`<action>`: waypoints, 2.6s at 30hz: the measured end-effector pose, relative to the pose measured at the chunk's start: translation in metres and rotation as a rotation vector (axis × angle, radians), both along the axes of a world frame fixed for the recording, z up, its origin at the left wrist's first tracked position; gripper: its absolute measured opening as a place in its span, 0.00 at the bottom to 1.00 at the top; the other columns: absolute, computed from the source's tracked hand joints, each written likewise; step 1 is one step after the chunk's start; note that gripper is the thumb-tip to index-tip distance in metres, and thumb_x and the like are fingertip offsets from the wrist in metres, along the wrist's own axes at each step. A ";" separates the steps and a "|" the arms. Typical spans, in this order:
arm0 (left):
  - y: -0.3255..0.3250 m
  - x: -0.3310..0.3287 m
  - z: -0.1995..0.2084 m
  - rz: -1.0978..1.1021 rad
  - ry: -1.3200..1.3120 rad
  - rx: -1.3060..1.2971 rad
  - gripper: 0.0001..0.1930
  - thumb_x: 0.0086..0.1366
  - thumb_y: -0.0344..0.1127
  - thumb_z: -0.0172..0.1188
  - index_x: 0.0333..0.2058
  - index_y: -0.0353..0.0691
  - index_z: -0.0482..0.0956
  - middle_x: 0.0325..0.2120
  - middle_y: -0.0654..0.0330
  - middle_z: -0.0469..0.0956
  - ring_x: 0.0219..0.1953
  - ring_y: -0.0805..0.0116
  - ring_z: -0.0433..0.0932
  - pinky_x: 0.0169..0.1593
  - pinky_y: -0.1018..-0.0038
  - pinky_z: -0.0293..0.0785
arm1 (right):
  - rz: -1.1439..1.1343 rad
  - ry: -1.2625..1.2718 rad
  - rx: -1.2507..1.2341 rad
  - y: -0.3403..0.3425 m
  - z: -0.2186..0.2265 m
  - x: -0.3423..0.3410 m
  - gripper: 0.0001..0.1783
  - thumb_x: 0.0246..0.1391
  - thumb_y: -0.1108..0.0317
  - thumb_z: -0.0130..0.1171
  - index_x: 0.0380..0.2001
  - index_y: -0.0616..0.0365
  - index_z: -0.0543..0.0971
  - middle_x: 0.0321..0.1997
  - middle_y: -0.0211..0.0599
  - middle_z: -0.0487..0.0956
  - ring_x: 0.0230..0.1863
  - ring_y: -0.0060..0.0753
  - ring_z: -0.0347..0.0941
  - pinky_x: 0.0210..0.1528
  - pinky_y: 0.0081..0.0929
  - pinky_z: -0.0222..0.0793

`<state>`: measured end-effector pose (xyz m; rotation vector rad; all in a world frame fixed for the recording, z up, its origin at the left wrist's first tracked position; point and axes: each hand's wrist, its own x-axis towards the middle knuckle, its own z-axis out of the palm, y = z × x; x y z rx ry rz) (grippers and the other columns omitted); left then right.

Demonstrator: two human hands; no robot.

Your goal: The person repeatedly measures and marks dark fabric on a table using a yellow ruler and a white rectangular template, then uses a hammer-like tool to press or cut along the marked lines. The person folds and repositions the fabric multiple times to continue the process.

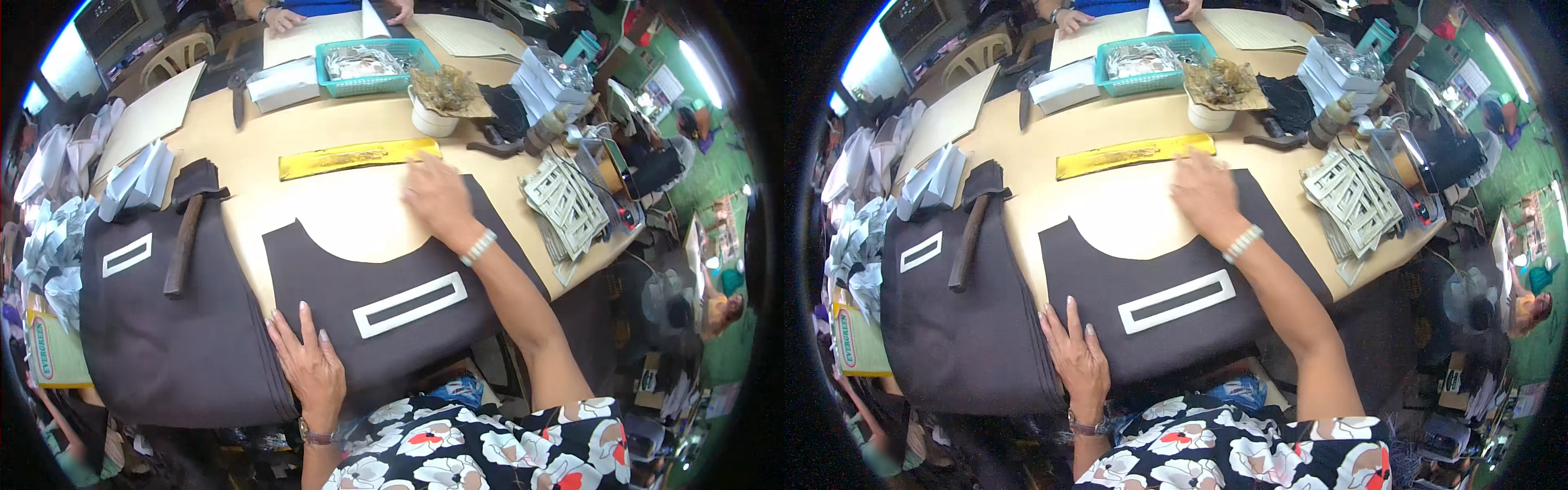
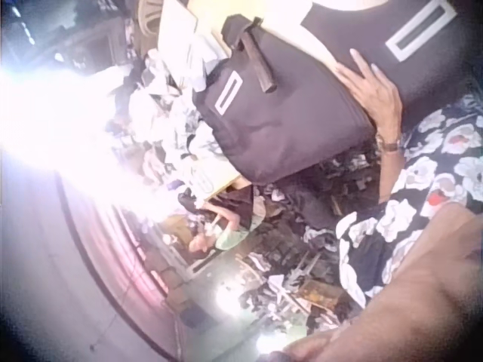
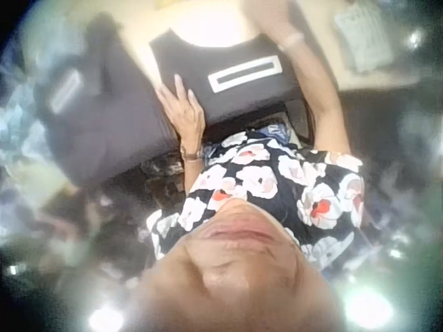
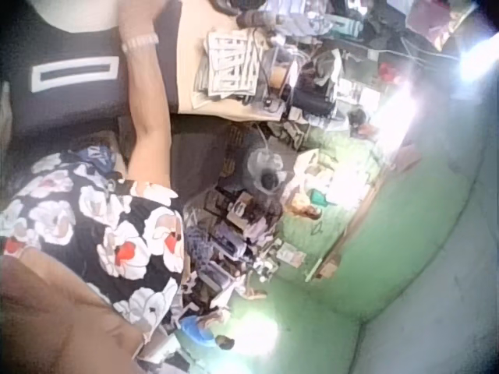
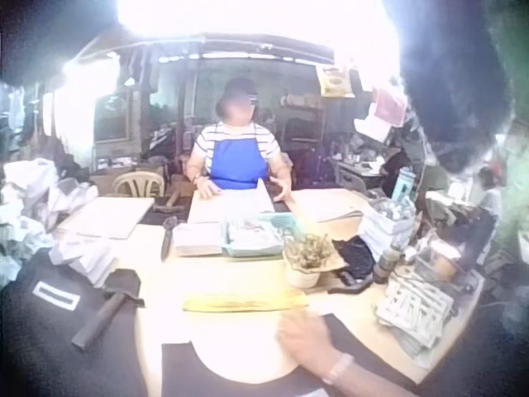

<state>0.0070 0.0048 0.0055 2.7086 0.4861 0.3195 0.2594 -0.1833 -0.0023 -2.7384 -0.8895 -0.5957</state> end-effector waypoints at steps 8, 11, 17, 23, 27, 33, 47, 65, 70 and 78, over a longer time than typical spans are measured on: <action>0.005 -0.002 -0.002 -0.053 -0.087 -0.003 0.20 0.66 0.31 0.49 0.56 0.31 0.69 0.58 0.44 0.67 0.62 0.40 0.60 0.63 0.52 0.54 | -0.593 0.144 0.318 -0.113 -0.005 -0.124 0.20 0.57 0.65 0.56 0.44 0.73 0.71 0.51 0.59 0.72 0.55 0.58 0.66 0.58 0.45 0.59; 0.005 -0.010 -0.004 -0.111 -0.187 -0.049 0.19 0.64 0.28 0.51 0.53 0.30 0.72 0.53 0.44 0.71 0.59 0.43 0.65 0.63 0.51 0.55 | -0.516 0.152 0.487 -0.107 -0.009 -0.155 0.11 0.58 0.70 0.54 0.37 0.69 0.71 0.43 0.55 0.74 0.46 0.55 0.68 0.51 0.43 0.62; -0.012 -0.132 -0.022 -0.059 -0.362 -0.193 0.19 0.53 0.16 0.51 0.46 0.29 0.77 0.46 0.44 0.77 0.51 0.49 0.75 0.55 0.59 0.70 | -0.207 0.347 0.669 -0.071 0.000 -0.224 0.08 0.60 0.69 0.53 0.32 0.65 0.71 0.19 0.43 0.68 0.20 0.34 0.63 0.26 0.32 0.63; 0.037 -0.287 -0.087 0.937 -0.344 -0.257 0.22 0.59 0.18 0.47 0.52 0.33 0.75 0.47 0.46 0.78 0.51 0.54 0.77 0.54 0.67 0.72 | 0.657 1.025 0.514 0.021 -0.021 -0.282 0.09 0.53 0.69 0.61 0.36 0.58 0.74 0.26 0.47 0.77 0.25 0.46 0.77 0.27 0.35 0.71; 0.107 -0.391 -0.071 1.241 -0.555 0.101 0.23 0.59 0.19 0.48 0.54 0.36 0.74 0.52 0.52 0.76 0.53 0.59 0.75 0.57 0.66 0.68 | 1.139 0.961 0.552 0.098 0.013 -0.301 0.10 0.51 0.74 0.62 0.36 0.57 0.73 0.25 0.45 0.77 0.27 0.47 0.77 0.28 0.34 0.72; 0.191 -0.423 0.111 1.125 -0.926 0.587 0.24 0.61 0.25 0.50 0.58 0.37 0.70 0.51 0.52 0.76 0.50 0.58 0.77 0.55 0.67 0.70 | 1.716 0.780 0.860 0.165 0.114 -0.328 0.14 0.51 0.77 0.50 0.43 0.64 0.66 0.32 0.46 0.71 0.30 0.49 0.75 0.31 0.36 0.72; 0.395 -0.178 0.152 0.458 -0.489 0.749 0.20 0.62 0.28 0.51 0.53 0.33 0.73 0.49 0.44 0.75 0.51 0.50 0.74 0.55 0.65 0.68 | 1.058 0.467 1.150 0.237 0.124 -0.219 0.13 0.43 0.89 0.53 0.28 0.60 0.79 0.45 0.45 0.78 0.37 0.37 0.79 0.37 0.26 0.72; 0.453 0.053 0.071 0.310 -0.085 0.825 0.26 0.60 0.29 0.51 0.59 0.35 0.65 0.62 0.49 0.61 0.64 0.48 0.58 0.62 0.56 0.60 | 0.465 0.518 0.805 0.287 0.059 -0.083 0.17 0.54 0.68 0.57 0.45 0.65 0.78 0.42 0.50 0.78 0.47 0.48 0.74 0.51 0.35 0.67; 0.434 0.061 0.041 0.468 -0.093 0.596 0.30 0.66 0.45 0.50 0.63 0.40 0.59 0.65 0.44 0.54 0.68 0.44 0.47 0.64 0.45 0.50 | 0.387 0.592 0.677 0.295 0.032 -0.078 0.24 0.52 0.59 0.59 0.47 0.65 0.76 0.45 0.50 0.77 0.49 0.51 0.71 0.54 0.41 0.65; 0.416 0.052 0.006 0.477 -0.101 0.086 0.37 0.66 0.62 0.41 0.65 0.43 0.57 0.66 0.45 0.54 0.68 0.43 0.49 0.66 0.43 0.43 | 0.396 0.612 0.778 0.293 0.022 -0.082 0.24 0.52 0.57 0.60 0.46 0.66 0.77 0.44 0.50 0.77 0.46 0.49 0.73 0.52 0.36 0.67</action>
